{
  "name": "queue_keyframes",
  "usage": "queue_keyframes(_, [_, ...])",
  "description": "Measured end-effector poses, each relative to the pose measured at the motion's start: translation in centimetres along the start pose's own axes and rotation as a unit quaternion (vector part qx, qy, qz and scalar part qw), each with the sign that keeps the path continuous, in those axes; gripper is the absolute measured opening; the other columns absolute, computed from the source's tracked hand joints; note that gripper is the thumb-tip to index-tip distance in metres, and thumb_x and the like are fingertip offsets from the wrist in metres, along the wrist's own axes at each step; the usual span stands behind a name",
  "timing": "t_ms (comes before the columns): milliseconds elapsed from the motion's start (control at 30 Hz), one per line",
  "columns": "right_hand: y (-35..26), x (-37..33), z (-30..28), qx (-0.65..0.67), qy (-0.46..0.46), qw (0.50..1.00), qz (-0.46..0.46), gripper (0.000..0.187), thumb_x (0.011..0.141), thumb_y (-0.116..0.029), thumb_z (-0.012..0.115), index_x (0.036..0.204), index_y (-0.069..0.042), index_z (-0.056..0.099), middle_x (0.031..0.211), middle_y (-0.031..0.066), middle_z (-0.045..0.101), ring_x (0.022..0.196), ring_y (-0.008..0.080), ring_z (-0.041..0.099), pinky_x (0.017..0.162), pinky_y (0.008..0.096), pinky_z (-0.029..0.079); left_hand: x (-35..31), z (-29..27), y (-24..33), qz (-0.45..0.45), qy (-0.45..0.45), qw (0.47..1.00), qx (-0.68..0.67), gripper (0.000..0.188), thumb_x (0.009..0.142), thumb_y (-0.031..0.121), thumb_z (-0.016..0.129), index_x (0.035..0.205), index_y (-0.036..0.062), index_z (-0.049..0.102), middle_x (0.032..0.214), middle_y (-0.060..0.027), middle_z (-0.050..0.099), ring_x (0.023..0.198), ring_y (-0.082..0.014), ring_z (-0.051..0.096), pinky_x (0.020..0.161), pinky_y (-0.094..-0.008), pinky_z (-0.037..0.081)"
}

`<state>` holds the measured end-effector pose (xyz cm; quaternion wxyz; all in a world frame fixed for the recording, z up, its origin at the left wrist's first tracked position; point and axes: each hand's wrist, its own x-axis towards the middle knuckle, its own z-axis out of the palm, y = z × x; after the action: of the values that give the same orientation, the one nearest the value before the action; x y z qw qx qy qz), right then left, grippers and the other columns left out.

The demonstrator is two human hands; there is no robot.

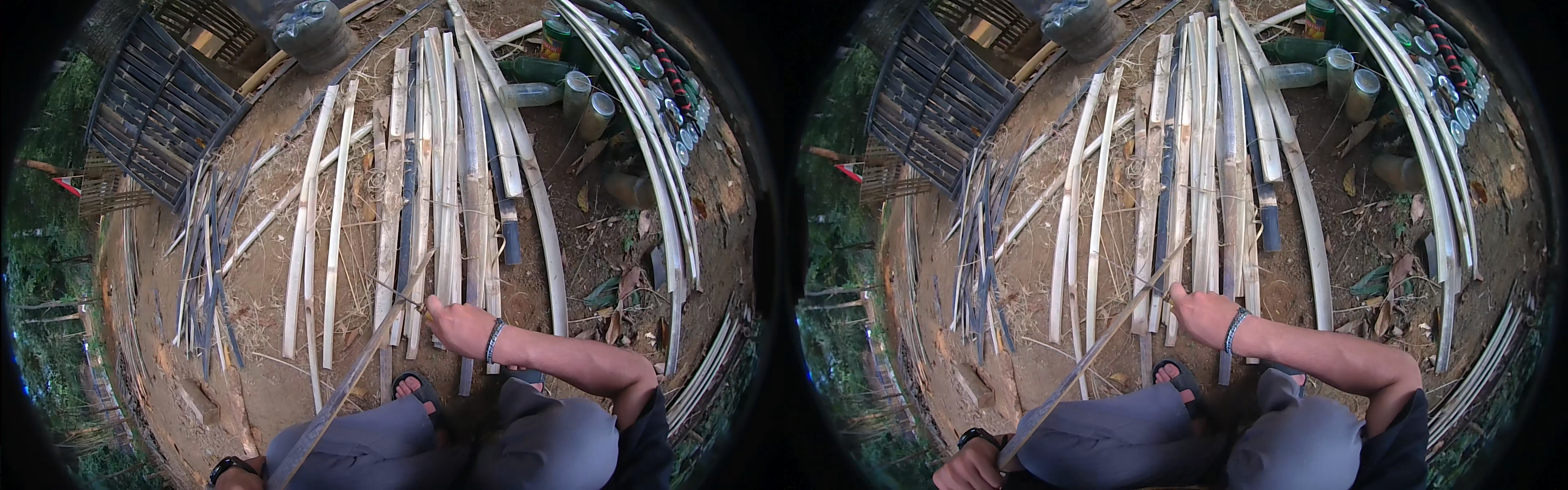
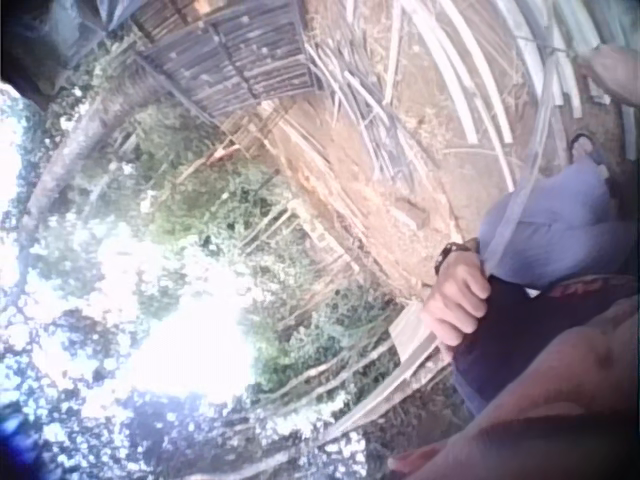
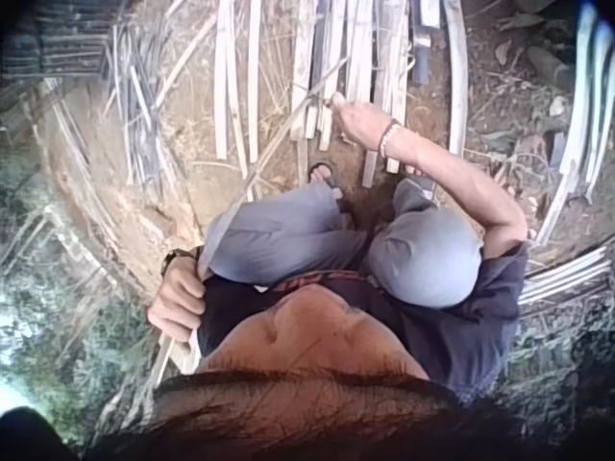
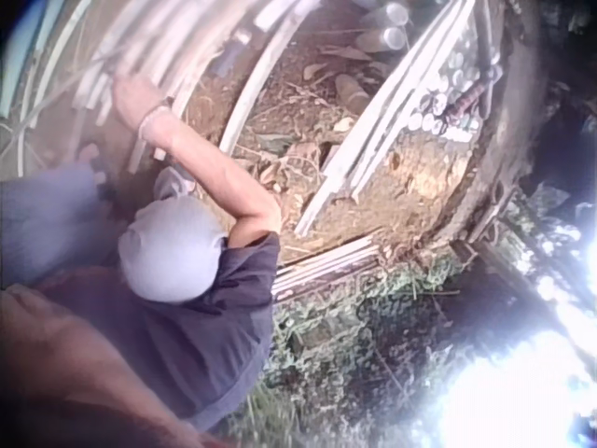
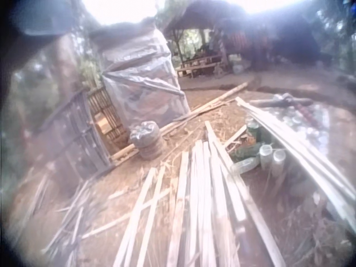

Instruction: The person strips narrow layers from a long bamboo stalk using a curved knife, working in an outdoor wood manufacturing area.

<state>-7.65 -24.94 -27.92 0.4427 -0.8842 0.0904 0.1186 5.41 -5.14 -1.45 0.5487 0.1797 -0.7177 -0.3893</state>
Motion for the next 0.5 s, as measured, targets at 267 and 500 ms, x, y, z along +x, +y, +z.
queue_keyframes(267, [-0.9,0.2,0.0,0.007,0.016,1.0,-0.022,0.022,0.094,-0.019,0.046,0.101,0.001,0.039,0.063,0.0259,0.06,0.064,0.0441,0.063,0.057,0.0513,0.05,0.2,-1.0,0.2,-0.005,0.024,1.0,0.002,0.05,0.094,0.025,0.055,0.051,0.0207,0.03,0.048,0.0092,0.03,0.037,-0.0041,0.031,0.042,-0.0235,0.015])
queue_keyframes(500, [4.1,0.6,0.6,-0.067,0.027,0.997,0.012,0.023,0.09,-0.014,0.048,0.101,0.004,0.038,0.068,0.0247,0.062,0.065,0.0425,0.064,0.057,0.0503,0.052,0.5,-0.3,0.1,-0.011,-0.009,1.0,0.005,0.05,0.094,0.029,0.054,0.051,0.0201,0.03,0.049,0.0082,0.032,0.038,-0.0055,0.033,0.042,-0.0237,0.018])
